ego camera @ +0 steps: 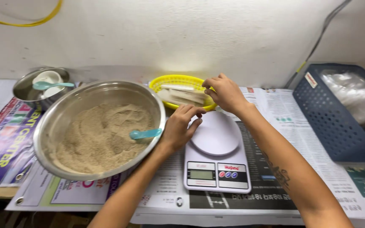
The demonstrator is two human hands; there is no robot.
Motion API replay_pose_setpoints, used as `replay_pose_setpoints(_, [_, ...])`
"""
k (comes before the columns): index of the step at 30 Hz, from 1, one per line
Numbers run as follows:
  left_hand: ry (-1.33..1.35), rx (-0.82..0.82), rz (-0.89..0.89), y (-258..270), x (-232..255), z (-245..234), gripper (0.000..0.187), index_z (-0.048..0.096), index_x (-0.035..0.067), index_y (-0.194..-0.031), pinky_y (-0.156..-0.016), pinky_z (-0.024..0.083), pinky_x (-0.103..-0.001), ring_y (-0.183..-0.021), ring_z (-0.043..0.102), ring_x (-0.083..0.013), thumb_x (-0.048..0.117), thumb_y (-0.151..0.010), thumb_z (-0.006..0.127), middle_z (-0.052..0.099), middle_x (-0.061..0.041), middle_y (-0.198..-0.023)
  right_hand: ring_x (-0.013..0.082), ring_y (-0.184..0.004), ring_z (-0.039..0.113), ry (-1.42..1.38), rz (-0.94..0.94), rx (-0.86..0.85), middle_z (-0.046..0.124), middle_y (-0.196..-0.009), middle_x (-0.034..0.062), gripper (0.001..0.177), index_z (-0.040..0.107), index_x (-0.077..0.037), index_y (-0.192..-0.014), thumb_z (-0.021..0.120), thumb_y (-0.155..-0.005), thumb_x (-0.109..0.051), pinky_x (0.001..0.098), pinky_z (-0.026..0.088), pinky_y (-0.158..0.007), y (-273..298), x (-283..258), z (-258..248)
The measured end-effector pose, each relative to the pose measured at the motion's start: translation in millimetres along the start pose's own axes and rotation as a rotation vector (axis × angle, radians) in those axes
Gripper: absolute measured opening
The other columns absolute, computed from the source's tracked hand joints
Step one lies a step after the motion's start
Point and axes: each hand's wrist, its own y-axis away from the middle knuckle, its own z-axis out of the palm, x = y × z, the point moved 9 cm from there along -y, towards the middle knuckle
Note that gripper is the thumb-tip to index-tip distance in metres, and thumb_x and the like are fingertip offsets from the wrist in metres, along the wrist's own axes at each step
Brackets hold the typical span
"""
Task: The person scoops powdered material from a bowl into small plastic bags using a spoon, weighs each bag on a digital scale, seals the bags, and places them into a blue storage basket.
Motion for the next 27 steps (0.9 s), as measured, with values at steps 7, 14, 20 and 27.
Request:
replay_pose_setpoints(7, [-0.073, 0.148, 0.034, 11.2, -3.6, -3.7, 0.024, 0.070, 0.025, -0.112, -0.078, 0.052, -0.031, -0.085, 0.062, -0.0171, 0.014, -0.091, 0.072, 0.063, 0.006, -0.088, 0.0284, -0.110, 0.065, 0.003, 0.183, -0.227, 0.078, -0.103, -0.0016, 0.018, 0.067, -0.018, -0.111, 0.070, -0.093, -0.021, 0.0516, 0.058, -0.088, -22.9, 15.7, 63.2])
replay_pose_setpoints(14, [-0.140, 0.150, 0.057, 16.4, 6.0, -6.5, 0.018, 0.070, 0.025, -0.108, -0.073, 0.049, -0.029, -0.086, 0.060, -0.0159, 0.017, -0.092, 0.072, 0.063, 0.007, -0.089, 0.0229, -0.089, 0.070, -0.080, 0.246, -0.067, 0.072, -0.082, -0.0071, 0.021, 0.071, -0.028, -0.097, 0.082, -0.079, -0.023, 0.0434, 0.057, -0.083, -18.0, 21.3, 34.8])
replay_pose_setpoints(20, [-0.064, 0.163, 0.019, 18.4, 8.5, -16.8, 0.022, 0.069, 0.024, -0.114, -0.078, 0.048, -0.030, -0.091, 0.060, -0.0177, 0.018, -0.093, 0.071, 0.065, 0.005, -0.093, 0.0140, -0.080, 0.067, -0.516, 0.225, 0.163, 0.075, -0.084, -0.0004, 0.011, 0.077, -0.023, -0.096, 0.082, -0.086, -0.022, 0.0309, 0.053, -0.075, -5.6, 28.3, -6.1])
replay_pose_setpoints(27, [-0.009, 0.267, -0.026, 10.1, 30.7, -32.8, 0.043, 0.062, 0.016, -0.130, -0.090, 0.048, -0.041, -0.099, 0.058, -0.0297, 0.023, -0.089, 0.076, 0.063, -0.006, -0.111, 0.0099, -0.082, 0.066, -0.878, 0.228, 0.232, 0.076, -0.086, 0.0054, 0.018, 0.078, -0.009, -0.105, 0.083, -0.088, -0.013, 0.0249, 0.056, -0.073, 52.3, -10.1, -70.1])
